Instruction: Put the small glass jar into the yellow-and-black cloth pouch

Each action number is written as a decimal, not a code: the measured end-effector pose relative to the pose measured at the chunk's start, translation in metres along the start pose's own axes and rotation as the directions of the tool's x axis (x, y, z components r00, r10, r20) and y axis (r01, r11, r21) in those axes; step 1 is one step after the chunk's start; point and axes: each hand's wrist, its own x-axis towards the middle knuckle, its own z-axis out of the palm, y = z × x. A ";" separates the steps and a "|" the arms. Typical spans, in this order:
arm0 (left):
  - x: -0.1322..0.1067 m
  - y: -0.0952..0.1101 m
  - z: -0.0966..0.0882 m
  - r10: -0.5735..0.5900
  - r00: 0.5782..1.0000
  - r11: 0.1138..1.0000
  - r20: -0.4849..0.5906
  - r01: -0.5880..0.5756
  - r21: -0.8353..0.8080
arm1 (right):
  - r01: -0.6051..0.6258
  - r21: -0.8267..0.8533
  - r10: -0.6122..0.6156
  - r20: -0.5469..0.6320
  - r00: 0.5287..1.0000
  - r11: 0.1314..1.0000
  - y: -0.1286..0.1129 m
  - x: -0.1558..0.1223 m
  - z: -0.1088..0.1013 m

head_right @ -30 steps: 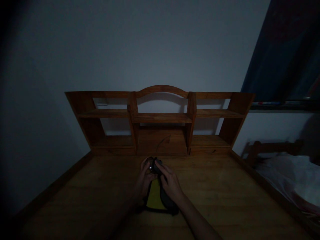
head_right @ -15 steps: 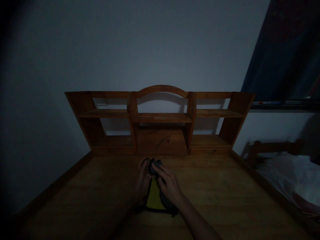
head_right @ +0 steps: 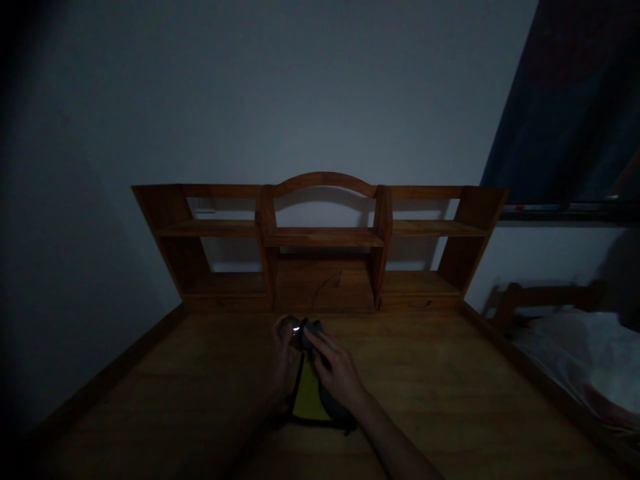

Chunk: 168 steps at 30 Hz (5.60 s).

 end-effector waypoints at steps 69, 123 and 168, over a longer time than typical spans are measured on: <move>-0.008 0.013 -0.001 0.258 0.954 0.895 0.155 -0.297 0.334 | -0.071 0.125 0.086 -0.124 0.989 0.990 0.018 -0.002 0.004; -0.001 -0.001 -0.011 0.216 0.954 0.877 0.208 -0.284 0.388 | -0.095 0.118 0.105 -0.082 0.991 0.988 0.005 0.000 -0.005; 0.007 -0.019 -0.007 0.051 0.966 0.999 0.254 -0.049 -0.013 | -0.372 0.448 0.525 -0.288 0.801 0.813 0.020 -0.014 0.032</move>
